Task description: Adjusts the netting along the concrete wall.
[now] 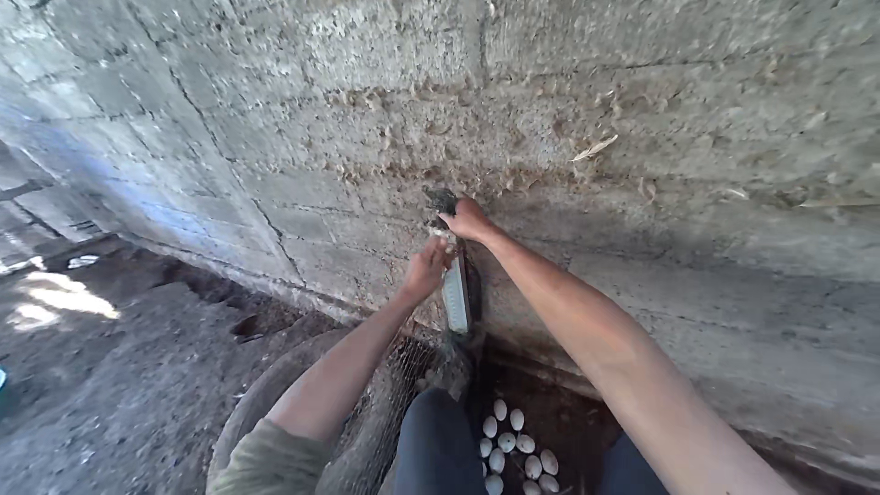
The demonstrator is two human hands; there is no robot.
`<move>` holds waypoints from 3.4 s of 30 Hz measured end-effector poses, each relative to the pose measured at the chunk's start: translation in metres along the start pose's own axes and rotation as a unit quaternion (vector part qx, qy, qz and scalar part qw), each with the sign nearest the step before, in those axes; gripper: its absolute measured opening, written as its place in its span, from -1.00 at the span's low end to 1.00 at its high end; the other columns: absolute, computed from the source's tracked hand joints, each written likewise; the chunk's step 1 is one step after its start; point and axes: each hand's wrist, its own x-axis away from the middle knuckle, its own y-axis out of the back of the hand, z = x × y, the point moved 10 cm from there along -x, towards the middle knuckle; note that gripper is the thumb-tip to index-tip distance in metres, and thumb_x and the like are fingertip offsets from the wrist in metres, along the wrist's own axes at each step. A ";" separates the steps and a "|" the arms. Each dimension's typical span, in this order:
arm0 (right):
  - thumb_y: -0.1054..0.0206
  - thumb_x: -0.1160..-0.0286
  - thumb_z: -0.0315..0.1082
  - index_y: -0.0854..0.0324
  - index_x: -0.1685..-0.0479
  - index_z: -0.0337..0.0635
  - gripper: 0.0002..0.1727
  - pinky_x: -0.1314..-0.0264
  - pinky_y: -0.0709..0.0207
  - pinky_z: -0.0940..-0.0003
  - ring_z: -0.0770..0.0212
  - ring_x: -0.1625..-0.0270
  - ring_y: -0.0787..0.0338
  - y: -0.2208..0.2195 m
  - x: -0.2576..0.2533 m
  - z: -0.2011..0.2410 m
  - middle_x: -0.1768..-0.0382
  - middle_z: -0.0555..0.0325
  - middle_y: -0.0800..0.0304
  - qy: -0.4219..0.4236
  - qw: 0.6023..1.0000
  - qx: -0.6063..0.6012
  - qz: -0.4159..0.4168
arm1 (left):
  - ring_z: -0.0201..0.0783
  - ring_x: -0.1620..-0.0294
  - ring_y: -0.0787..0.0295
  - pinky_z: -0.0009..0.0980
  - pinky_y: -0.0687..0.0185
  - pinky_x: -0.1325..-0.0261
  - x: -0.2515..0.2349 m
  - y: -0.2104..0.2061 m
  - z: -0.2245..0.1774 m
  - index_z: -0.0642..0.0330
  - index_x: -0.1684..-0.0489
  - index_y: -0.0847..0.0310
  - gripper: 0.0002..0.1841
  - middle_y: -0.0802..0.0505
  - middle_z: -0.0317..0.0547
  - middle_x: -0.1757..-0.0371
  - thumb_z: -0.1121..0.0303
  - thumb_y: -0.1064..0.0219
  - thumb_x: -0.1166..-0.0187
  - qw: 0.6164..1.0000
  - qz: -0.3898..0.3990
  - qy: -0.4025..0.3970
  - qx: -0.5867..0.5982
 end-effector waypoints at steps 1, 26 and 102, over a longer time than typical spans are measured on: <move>-0.33 -0.66 -0.21 -0.64 -0.15 -0.51 -0.57 -0.43 -0.53 -0.25 -0.25 -0.36 -0.70 0.001 0.003 0.007 -0.35 -0.35 -0.62 0.018 1.000 0.021 0.011 | -0.03 0.17 -0.78 0.01 -0.68 -0.10 -0.009 0.005 0.011 0.41 -0.21 -0.51 -0.50 -0.78 0.15 0.22 0.16 0.25 -0.95 0.999 -0.020 0.045 0.021; -0.28 -0.74 -0.32 -0.73 -0.28 -0.25 -0.70 -0.48 -0.58 0.02 0.10 -0.27 -0.81 -0.011 0.007 0.005 -0.20 -0.08 -0.84 0.102 0.988 -0.092 0.075 | -0.04 -0.65 -0.49 -0.07 -0.32 -0.70 -0.062 0.004 0.022 0.14 -0.95 0.29 -0.33 -0.46 0.22 -0.71 0.02 0.32 -0.92 0.994 -0.059 -0.049 0.079; -0.27 -0.74 -0.30 -0.76 -0.06 -0.27 -0.75 -0.37 -0.58 0.01 0.05 -0.16 -0.80 -0.024 0.036 -0.003 -0.04 -0.07 -0.84 0.188 0.967 0.072 0.156 | -0.46 0.31 -0.67 -0.50 -0.65 0.16 -0.063 -0.009 0.086 0.18 -0.41 -0.49 -0.62 -0.76 -0.29 0.22 0.52 -0.27 -0.63 0.935 0.105 0.048 0.334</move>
